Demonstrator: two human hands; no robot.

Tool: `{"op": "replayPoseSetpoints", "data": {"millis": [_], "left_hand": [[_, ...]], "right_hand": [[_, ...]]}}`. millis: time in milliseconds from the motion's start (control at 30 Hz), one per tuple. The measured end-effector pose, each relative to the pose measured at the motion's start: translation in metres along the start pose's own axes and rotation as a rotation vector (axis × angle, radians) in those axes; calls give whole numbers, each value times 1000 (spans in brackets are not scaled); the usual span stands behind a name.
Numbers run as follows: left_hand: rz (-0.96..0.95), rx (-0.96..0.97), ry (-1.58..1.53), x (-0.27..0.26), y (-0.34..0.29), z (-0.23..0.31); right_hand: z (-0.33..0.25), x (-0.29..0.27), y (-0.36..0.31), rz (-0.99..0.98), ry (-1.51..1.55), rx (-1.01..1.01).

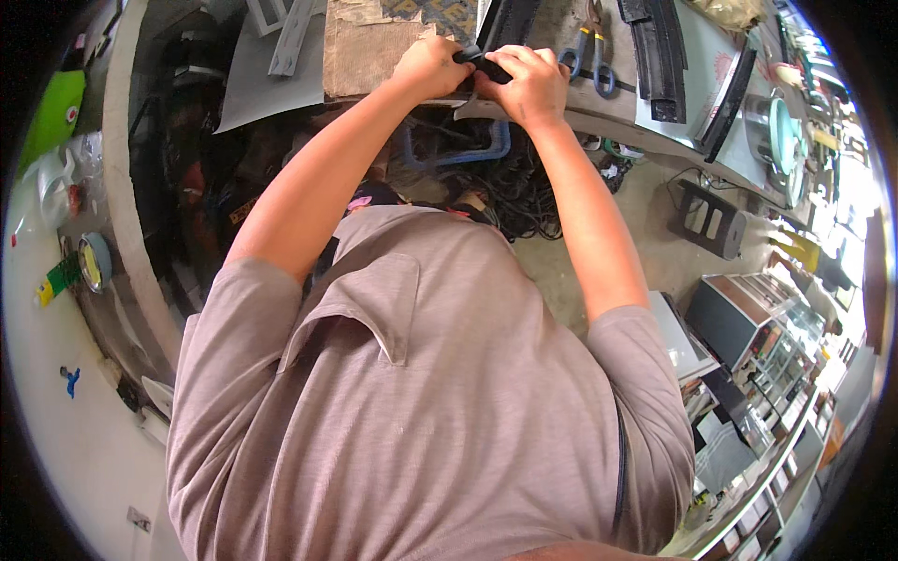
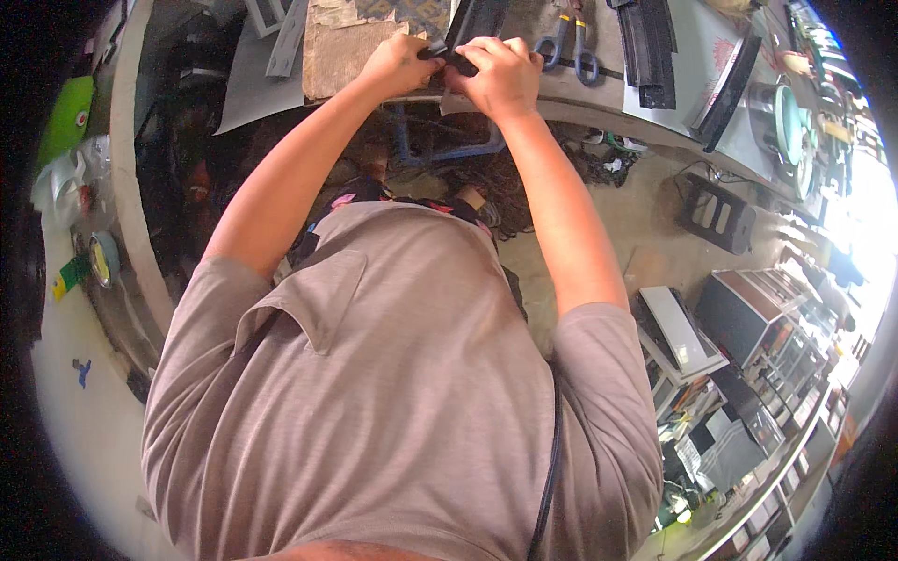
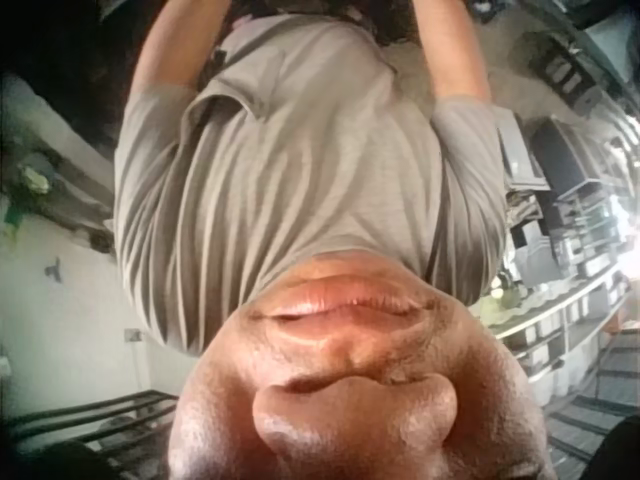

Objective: The person cuts rubber weatherstripping with shears and presses it into the channel of a metal frame piece by hand.

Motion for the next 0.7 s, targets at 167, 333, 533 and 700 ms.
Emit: {"op": "replayPoseSetpoints", "data": {"millis": [167,333,533,700], "left_hand": [[68,119,105,3,4,2],[63,127,83,8,9,2],[-143,-91,-37,8,19,1],[-42,-98,-81,1,23,-10]], "right_hand": [[1,0,5,-22,-58,26],[9,5,9,-14,-38,46],[21,7,19,-80,107,126],[22,10,27,-286,147,74]]}}
Point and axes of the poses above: each hand's wrist, its own y-axis towards the middle knuckle, its own x-axis out of the palm, z = x × y, the point moved 6 cm from there along y, towards the middle knuckle, and after that the axes turned 12 degrees about x, right-handed, at the moved point
